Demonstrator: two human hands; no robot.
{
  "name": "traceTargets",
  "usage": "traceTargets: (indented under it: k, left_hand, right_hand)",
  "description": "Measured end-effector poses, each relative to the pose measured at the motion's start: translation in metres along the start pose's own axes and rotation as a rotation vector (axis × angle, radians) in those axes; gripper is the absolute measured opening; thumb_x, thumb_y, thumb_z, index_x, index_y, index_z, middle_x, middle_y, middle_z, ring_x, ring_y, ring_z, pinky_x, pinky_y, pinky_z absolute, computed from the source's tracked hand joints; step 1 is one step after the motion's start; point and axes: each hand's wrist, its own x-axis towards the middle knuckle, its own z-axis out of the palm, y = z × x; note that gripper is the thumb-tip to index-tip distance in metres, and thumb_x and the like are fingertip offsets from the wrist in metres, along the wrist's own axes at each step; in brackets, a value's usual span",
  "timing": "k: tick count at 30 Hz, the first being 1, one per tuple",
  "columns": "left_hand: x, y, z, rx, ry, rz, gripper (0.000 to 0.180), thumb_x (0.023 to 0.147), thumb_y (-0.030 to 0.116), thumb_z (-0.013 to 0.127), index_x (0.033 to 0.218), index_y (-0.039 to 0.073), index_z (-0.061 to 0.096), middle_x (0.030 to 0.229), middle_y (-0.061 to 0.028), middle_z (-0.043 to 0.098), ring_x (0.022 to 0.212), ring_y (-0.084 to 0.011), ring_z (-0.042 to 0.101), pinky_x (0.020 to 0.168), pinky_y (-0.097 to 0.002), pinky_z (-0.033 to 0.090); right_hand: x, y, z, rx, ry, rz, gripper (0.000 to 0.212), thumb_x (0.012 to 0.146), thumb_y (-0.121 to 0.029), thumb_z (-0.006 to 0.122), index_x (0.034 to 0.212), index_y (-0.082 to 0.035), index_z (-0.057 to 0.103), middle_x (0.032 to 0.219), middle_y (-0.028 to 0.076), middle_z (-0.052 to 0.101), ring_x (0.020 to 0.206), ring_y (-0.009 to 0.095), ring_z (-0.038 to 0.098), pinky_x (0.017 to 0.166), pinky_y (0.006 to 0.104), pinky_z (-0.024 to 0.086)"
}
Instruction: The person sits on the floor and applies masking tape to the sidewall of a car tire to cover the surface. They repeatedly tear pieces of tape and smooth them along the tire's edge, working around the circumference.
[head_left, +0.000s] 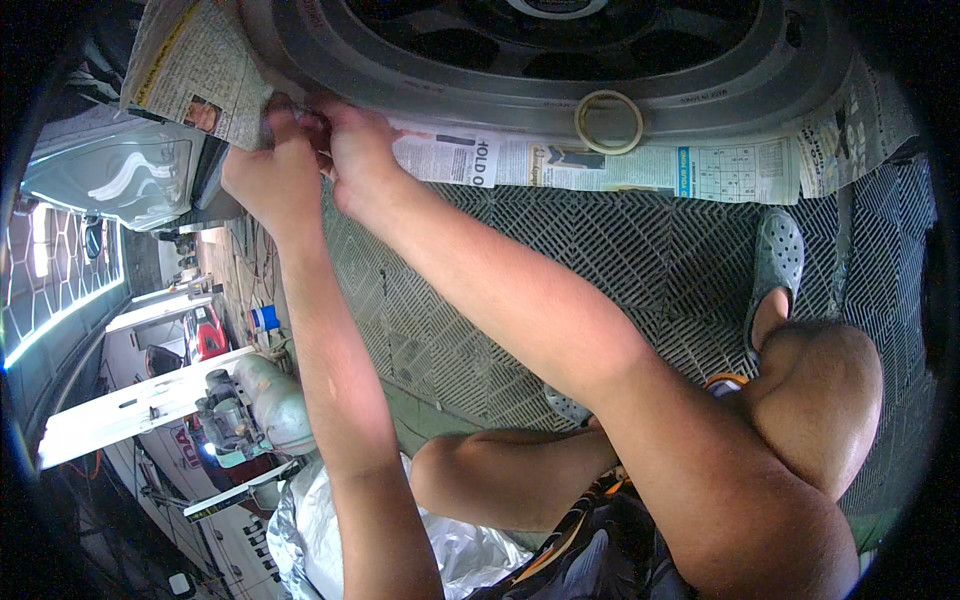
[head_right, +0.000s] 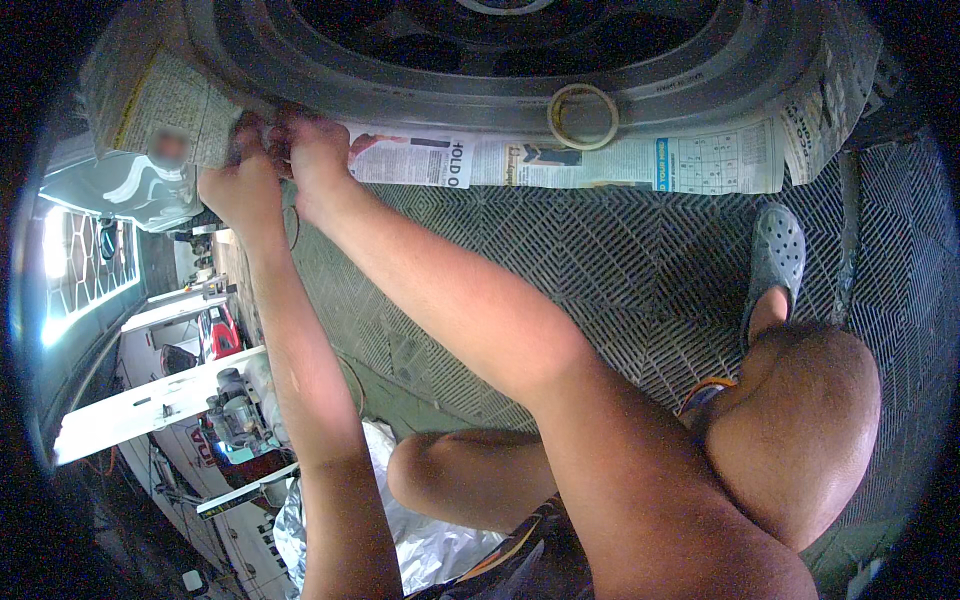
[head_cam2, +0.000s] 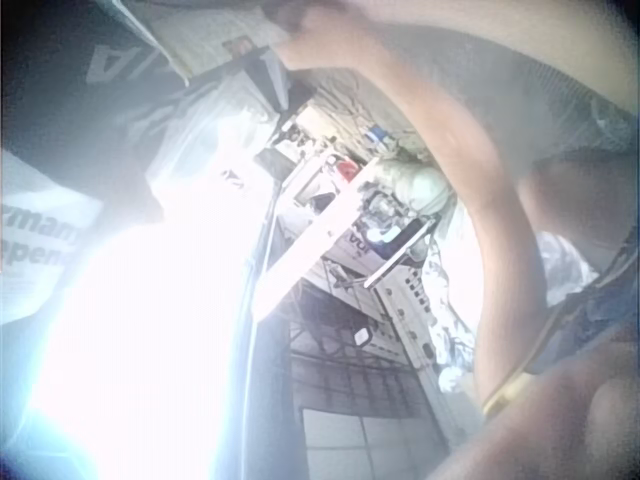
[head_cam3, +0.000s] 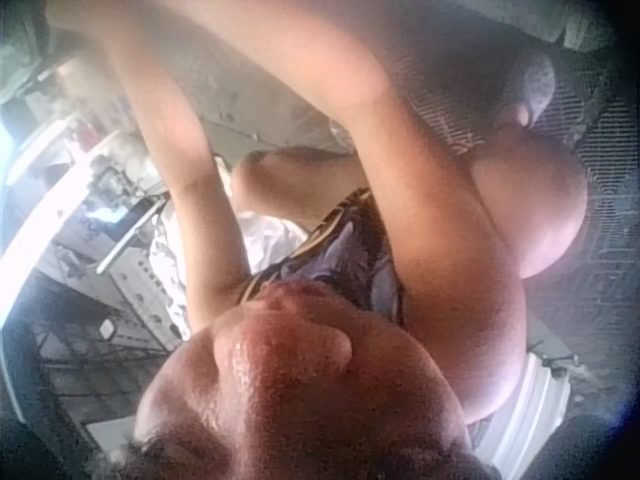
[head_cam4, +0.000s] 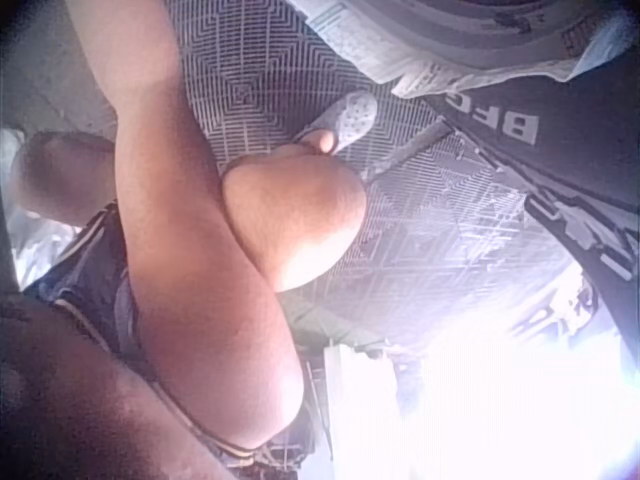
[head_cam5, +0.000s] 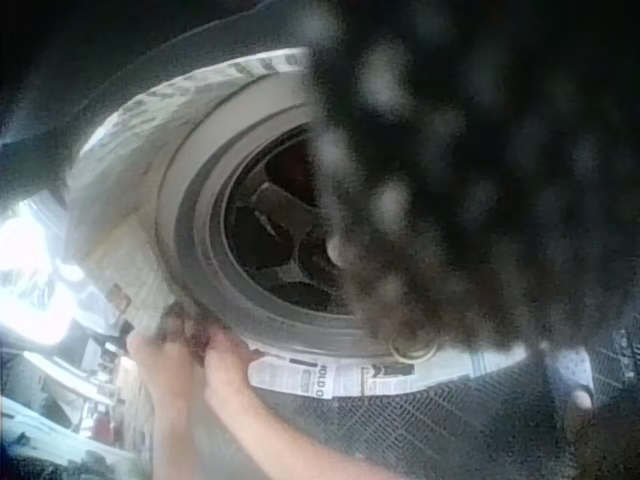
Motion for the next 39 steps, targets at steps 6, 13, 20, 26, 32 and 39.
traceTargets:
  k: [6,13,20,26,32,39]
  left_hand:
    - [0.001,-0.011,-0.005,0.079,-0.002,0.041,0.019,0.086,0.016,0.075,0.09,-0.003,0.076,0.076,-0.0146,0.076,0.07,-0.0292,0.075,0.067,-0.0393,0.055]
    - [0.003,-0.001,-0.001,0.31,0.039,0.154,0.018,0.086,0.019,0.078,0.084,0.001,0.077,0.072,-0.0099,0.075,0.064,-0.0241,0.074,0.063,-0.036,0.056]
    - [-0.002,0.011,0.0,0.18,0.011,0.022,0.016,0.088,0.015,0.077,0.088,-0.001,0.076,0.069,-0.0105,0.075,0.062,-0.0216,0.074,0.061,-0.0349,0.056]
    - [-0.001,0.005,0.002,0.213,0.045,0.067,0.02,0.087,0.017,0.078,0.092,-0.002,0.076,0.073,-0.0154,0.075,0.063,-0.0268,0.074,0.062,-0.0376,0.056]
    - [0.001,0.0,0.003,0.276,0.09,0.157,0.023,0.086,0.02,0.08,0.094,-0.002,0.076,0.085,-0.0176,0.077,0.076,-0.0338,0.075,0.069,-0.0405,0.056]
    - [0.001,-0.003,0.005,0.251,0.1,0.161,0.025,0.085,0.021,0.081,0.094,-0.002,0.076,0.088,-0.0172,0.077,0.078,-0.0346,0.075,0.07,-0.041,0.056]
  right_hand:
    - [0.005,0.002,0.001,-0.008,0.035,0.103,0.012,0.094,-0.015,0.07,0.105,-0.01,0.069,0.085,0.002,0.068,0.068,0.013,0.063,0.057,0.0286,0.049]
    - [0.03,0.002,-0.006,0.048,0.027,0.169,0.009,0.093,-0.013,0.071,0.1,-0.007,0.07,0.081,0.005,0.072,0.058,0.011,0.061,0.044,0.0255,0.043]
    - [0.027,0.011,-0.015,0.198,-0.001,0.247,0.005,0.095,-0.011,0.067,0.094,-0.006,0.067,0.081,0.003,0.068,0.061,0.009,0.055,0.047,0.0231,0.039]
    - [0.015,0.009,-0.011,0.172,0.02,0.184,0.005,0.094,-0.011,0.067,0.093,-0.006,0.067,0.08,0.001,0.065,0.063,0.009,0.051,0.05,0.0232,0.038]
    - [0.014,0.008,-0.011,0.118,0.044,0.15,0.005,0.093,-0.011,0.068,0.095,-0.008,0.066,0.084,0.002,0.065,0.062,0.01,0.048,0.049,0.0231,0.036]
    - [0.018,0.008,-0.011,0.105,0.035,0.163,0.006,0.093,-0.01,0.067,0.098,-0.008,0.066,0.087,0.002,0.065,0.062,0.009,0.046,0.048,0.0238,0.032]
